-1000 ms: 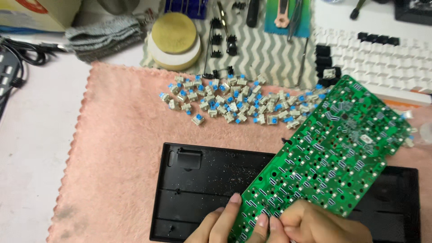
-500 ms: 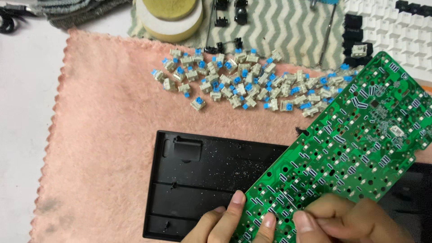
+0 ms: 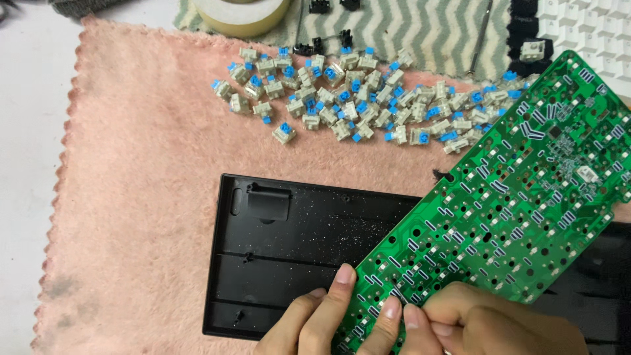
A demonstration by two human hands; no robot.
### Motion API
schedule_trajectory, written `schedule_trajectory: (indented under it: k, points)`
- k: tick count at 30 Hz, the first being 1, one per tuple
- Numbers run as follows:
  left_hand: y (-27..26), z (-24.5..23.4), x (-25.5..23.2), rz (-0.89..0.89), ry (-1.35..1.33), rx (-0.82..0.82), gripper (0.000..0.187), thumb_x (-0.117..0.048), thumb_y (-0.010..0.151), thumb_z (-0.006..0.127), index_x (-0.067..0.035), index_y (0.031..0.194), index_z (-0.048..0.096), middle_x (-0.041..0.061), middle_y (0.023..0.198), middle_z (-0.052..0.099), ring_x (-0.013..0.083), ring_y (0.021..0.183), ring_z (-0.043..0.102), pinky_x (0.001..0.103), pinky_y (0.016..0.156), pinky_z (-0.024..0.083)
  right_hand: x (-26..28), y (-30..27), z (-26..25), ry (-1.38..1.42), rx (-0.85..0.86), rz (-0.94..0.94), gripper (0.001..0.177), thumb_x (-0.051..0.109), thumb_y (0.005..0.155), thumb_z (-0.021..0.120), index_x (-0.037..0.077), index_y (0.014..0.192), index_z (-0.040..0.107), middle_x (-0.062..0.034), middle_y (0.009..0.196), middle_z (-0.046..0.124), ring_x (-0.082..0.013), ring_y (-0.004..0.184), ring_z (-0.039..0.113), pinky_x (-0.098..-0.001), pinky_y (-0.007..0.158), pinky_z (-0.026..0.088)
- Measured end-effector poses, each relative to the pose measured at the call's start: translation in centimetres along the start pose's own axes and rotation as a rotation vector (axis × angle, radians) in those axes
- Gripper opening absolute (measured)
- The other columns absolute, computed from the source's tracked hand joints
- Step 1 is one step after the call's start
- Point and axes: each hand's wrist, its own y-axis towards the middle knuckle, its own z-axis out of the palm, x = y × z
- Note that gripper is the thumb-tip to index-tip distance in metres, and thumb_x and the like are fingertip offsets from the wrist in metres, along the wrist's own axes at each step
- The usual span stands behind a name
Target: The person uses a small metal tool to scrape and clean the surface of a green keyboard circuit board. The person holds the board steady with one hand while using the tool with the other to remove debris from the PCB.
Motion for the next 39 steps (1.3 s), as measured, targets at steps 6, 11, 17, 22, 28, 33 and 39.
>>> schedule_trajectory:
  k: [6, 11, 17, 22, 28, 33, 39]
  points:
    - [0.0, 0.2, 0.1, 0.019, 0.015, -0.015, 0.02, -0.046, 0.109, 0.082, -0.05, 0.128, 0.076, 0.001, 0.132, 0.077, 0.0102, 0.075, 0.066, 0.019, 0.068, 0.065, -1.1, 0.2, 0.7, -0.211, 0.13, 0.067, 0.053, 0.069, 0.089, 0.073, 0.034, 0.049, 0.068, 0.0178, 0.045, 0.067, -0.0126, 0.049, 0.065, -0.036, 0.061, 0.05]
    - [0.0, 0.4, 0.3, 0.028, 0.016, -0.026, 0.02, -0.047, 0.109, 0.08, -0.05, 0.128, 0.076, 0.002, 0.131, 0.077, 0.0089, 0.073, 0.065, 0.018, 0.067, 0.064, -2.2, 0.3, 0.8, -0.163, 0.135, -0.003, 0.048, 0.064, 0.091, 0.071, 0.035, 0.054, 0.063, 0.0194, 0.047, 0.059, -0.0092, 0.049, 0.057, -0.0326, 0.058, 0.046]
    - [-0.1, 0.4, -0.1, -0.001, 0.016, -0.05, 0.022, -0.047, 0.107, 0.084, -0.05, 0.127, 0.076, 0.001, 0.13, 0.077, 0.0091, 0.073, 0.065, 0.019, 0.065, 0.064, -3.9, 0.5, 1.3, -0.302, 0.329, 0.087, 0.049, 0.085, 0.086, 0.069, 0.045, 0.058, 0.069, 0.0277, 0.049, 0.072, -0.0025, 0.055, 0.068, -0.0288, 0.065, 0.054]
    - [-0.2, 1.3, -0.7, -0.004, 0.027, -0.083, 0.02, -0.049, 0.106, 0.081, -0.05, 0.125, 0.075, 0.001, 0.128, 0.077, 0.0086, 0.07, 0.062, 0.018, 0.066, 0.064, -3.8, 0.3, 1.3, -0.296, 0.375, 0.063, 0.049, 0.087, 0.085, 0.07, 0.046, 0.059, 0.069, 0.0273, 0.049, 0.072, -0.0006, 0.054, 0.065, -0.0299, 0.063, 0.052]
    - [0.2, 0.8, -0.5, 0.041, -0.014, -0.023, 0.02, -0.046, 0.107, 0.082, -0.048, 0.126, 0.078, 0.004, 0.131, 0.077, 0.0083, 0.07, 0.065, 0.017, 0.066, 0.065, -0.4, 0.1, 0.4, -0.065, -0.024, -0.101, 0.05, 0.053, 0.095, 0.076, 0.026, 0.055, 0.06, 0.0061, 0.047, 0.047, -0.0234, 0.048, 0.041, -0.0452, 0.055, 0.041]
    - [0.2, 0.2, 0.0, 0.016, -0.023, -0.015, 0.02, -0.046, 0.107, 0.081, -0.047, 0.126, 0.078, 0.005, 0.132, 0.077, 0.0098, 0.07, 0.064, 0.02, 0.069, 0.067, -1.2, -0.1, 0.8, -0.087, -0.001, -0.108, 0.051, 0.055, 0.094, 0.074, 0.027, 0.054, 0.059, 0.0082, 0.047, 0.048, -0.0232, 0.047, 0.042, -0.0445, 0.055, 0.041]
    - [-0.6, 1.3, 0.1, 0.028, -0.017, -0.08, 0.02, -0.05, 0.111, 0.076, -0.046, 0.13, 0.074, 0.008, 0.131, 0.078, 0.0089, 0.067, 0.062, 0.016, 0.065, 0.062, -4.4, 0.0, 1.9, -0.314, 0.264, -0.034, 0.065, 0.082, 0.091, 0.062, 0.034, 0.048, 0.054, 0.0185, 0.045, 0.051, -0.0099, 0.046, 0.055, -0.0358, 0.056, 0.045]
